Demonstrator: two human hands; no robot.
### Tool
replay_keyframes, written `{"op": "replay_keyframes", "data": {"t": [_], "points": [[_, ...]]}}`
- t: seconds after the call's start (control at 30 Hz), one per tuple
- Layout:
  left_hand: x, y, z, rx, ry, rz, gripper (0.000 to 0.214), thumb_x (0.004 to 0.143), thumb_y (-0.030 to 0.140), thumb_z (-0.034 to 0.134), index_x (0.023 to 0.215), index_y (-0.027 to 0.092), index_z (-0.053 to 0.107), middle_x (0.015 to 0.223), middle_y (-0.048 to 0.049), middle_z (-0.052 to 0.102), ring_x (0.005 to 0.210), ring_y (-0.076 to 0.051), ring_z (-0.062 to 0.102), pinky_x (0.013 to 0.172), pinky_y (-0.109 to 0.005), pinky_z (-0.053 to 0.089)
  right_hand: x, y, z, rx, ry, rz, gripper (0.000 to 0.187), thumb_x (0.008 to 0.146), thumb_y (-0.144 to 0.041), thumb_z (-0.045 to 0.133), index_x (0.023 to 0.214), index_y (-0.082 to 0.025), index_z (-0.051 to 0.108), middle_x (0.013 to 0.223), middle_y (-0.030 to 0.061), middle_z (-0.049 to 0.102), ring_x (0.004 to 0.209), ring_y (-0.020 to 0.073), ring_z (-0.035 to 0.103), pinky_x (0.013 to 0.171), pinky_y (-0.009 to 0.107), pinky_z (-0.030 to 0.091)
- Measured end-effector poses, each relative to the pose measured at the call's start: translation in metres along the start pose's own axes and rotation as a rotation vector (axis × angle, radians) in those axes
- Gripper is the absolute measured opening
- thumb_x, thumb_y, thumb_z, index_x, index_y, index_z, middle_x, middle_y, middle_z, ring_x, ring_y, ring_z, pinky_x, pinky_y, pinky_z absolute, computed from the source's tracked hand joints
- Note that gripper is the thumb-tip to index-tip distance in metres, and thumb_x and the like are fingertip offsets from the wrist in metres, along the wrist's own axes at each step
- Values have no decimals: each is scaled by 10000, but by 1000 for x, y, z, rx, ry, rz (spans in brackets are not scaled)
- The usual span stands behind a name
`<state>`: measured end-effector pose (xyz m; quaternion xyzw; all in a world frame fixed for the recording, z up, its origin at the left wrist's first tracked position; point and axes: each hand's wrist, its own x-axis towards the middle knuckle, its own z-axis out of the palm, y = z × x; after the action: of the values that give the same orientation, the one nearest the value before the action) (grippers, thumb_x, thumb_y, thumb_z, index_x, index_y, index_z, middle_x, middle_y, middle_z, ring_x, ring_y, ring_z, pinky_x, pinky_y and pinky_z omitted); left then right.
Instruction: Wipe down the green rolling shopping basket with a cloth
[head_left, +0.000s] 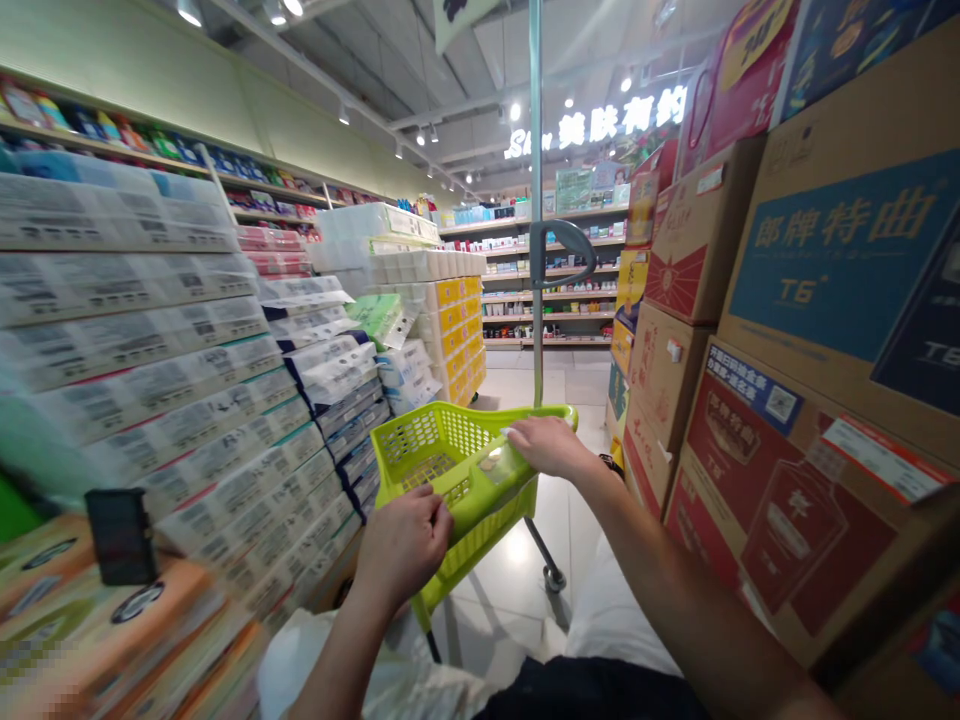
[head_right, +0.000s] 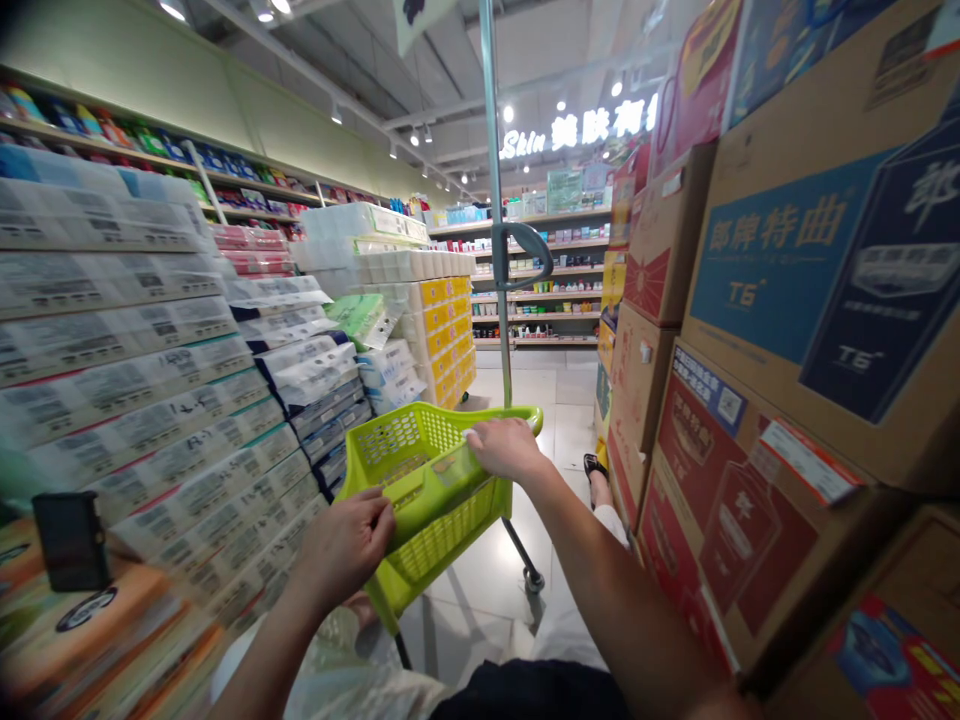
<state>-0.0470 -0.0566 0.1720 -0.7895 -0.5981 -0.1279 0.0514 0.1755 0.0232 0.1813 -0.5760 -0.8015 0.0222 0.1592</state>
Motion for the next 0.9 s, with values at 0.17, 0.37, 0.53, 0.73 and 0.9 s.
{"op": "replay_keyframes", "data": {"t": [0.17, 0.37, 0.53, 0.73, 0.9], "points": [[0, -2, 1, -1, -1, 19, 389, 918, 275, 331, 643, 186, 592, 829, -44, 666, 743, -152, 617, 639, -264, 369, -29, -34, 19, 134, 276, -269, 306, 952, -337, 438, 1136, -256, 668, 1128, 47, 676, 1125, 223, 537, 1017, 380, 348], [0, -4, 1, -15, 5, 21, 403, 917, 288, 316, 624, 184, 574, 795, -41, 649, 717, -146, 605, 635, -265, 364, -28, -12, 21, 206, 241, -259, 350, 976, -377, 382, 1214, -292, 625, 1246, 5, 631, 1208, 203, 501, 1048, 385, 332], [1, -7, 3, -21, 16, 34, 414, 918, 297, 305, 613, 183, 561, 783, -44, 642, 714, -145, 598, 645, -265, 362, -9, 35, 19, 198, 218, -41, 405, 994, -355, 311, 1123, -240, 677, 1165, 38, 660, 1126, 195, 539, 1018, 387, 350], [2, -6, 3, 0, 8, 40, 404, 913, 295, 309, 616, 185, 561, 792, -48, 650, 715, -152, 604, 637, -271, 360, -16, 24, 32, 248, 316, 61, 385, 989, -315, 325, 1156, -225, 659, 1210, 51, 637, 1269, 231, 428, 1112, 471, 237], [2, -6, 1, 8, -1, 40, 401, 911, 289, 319, 621, 181, 576, 805, -51, 661, 705, -148, 603, 631, -269, 363, -38, -15, 42, 292, 413, -216, 341, 976, -310, 395, 1236, -280, 614, 1276, 18, 605, 1335, 223, 372, 1143, 459, 208]]}}
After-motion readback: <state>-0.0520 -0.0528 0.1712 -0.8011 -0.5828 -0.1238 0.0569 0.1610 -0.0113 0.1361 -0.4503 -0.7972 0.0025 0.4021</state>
